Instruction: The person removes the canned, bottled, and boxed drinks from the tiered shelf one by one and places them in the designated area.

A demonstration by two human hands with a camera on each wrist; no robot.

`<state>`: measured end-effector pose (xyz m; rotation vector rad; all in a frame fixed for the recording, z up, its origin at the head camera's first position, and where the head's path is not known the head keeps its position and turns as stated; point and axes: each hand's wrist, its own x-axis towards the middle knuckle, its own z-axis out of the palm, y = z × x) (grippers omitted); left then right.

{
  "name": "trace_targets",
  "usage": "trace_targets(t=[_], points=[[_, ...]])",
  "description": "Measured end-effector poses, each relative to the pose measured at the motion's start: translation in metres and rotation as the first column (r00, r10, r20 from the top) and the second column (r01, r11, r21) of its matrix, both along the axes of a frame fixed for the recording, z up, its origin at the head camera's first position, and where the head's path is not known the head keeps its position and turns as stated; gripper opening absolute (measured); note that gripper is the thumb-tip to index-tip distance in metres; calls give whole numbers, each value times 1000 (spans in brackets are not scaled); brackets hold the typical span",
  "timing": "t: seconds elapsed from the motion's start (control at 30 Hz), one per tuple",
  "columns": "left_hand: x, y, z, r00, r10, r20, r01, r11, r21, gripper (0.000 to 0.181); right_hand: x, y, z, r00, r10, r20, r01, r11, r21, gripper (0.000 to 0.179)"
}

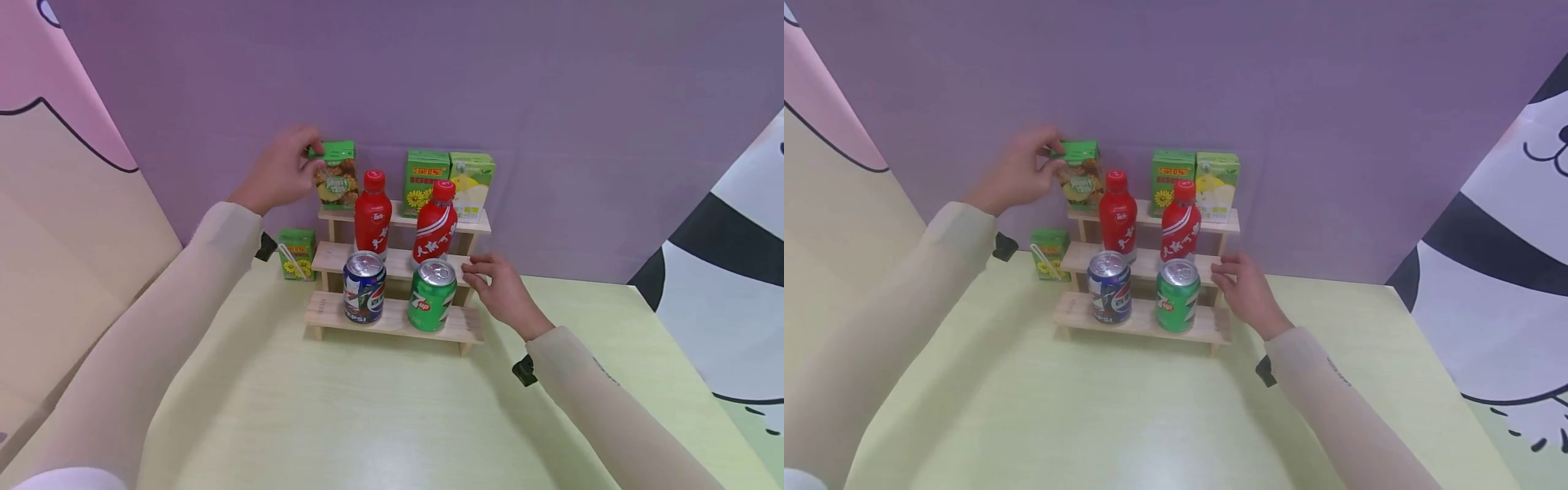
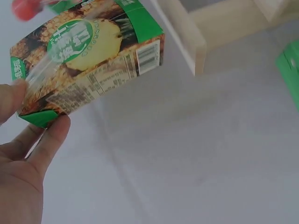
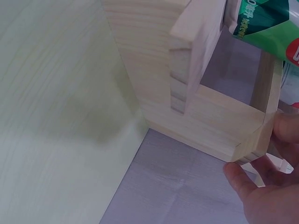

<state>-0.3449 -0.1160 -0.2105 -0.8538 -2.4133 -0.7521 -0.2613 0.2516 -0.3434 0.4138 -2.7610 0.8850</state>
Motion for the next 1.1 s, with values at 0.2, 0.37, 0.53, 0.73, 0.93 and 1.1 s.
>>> trace_targets(t=[0.2,0.37,0.53,0.73,0.93,1.1], points=[[8,-42,0,999,7,-46,-4,997,75,5,0,2,0,1000,-1,-4,1,1000,17,28],[12,-80,-11,999,37,-17,-36,997,75,8,1,4,1,1000,-6,-1,6,1000,27,29],[14,-112,-29,990,124,66,-125,992,9,5,0,8,1,1000,-6,-20,6,999,34,28],[6,-139,-71,963,183,197,-180,983,-34,7,-2,11,-1,999,11,-42,-9,999,37,28],[2,-145,-105,949,181,257,-177,983,-40,10,-3,12,-3,999,18,-46,-16,999,37,28],[-2,-140,-119,956,172,237,-160,985,-68,10,-1,11,-2,998,15,-53,-13,999,32,28]])
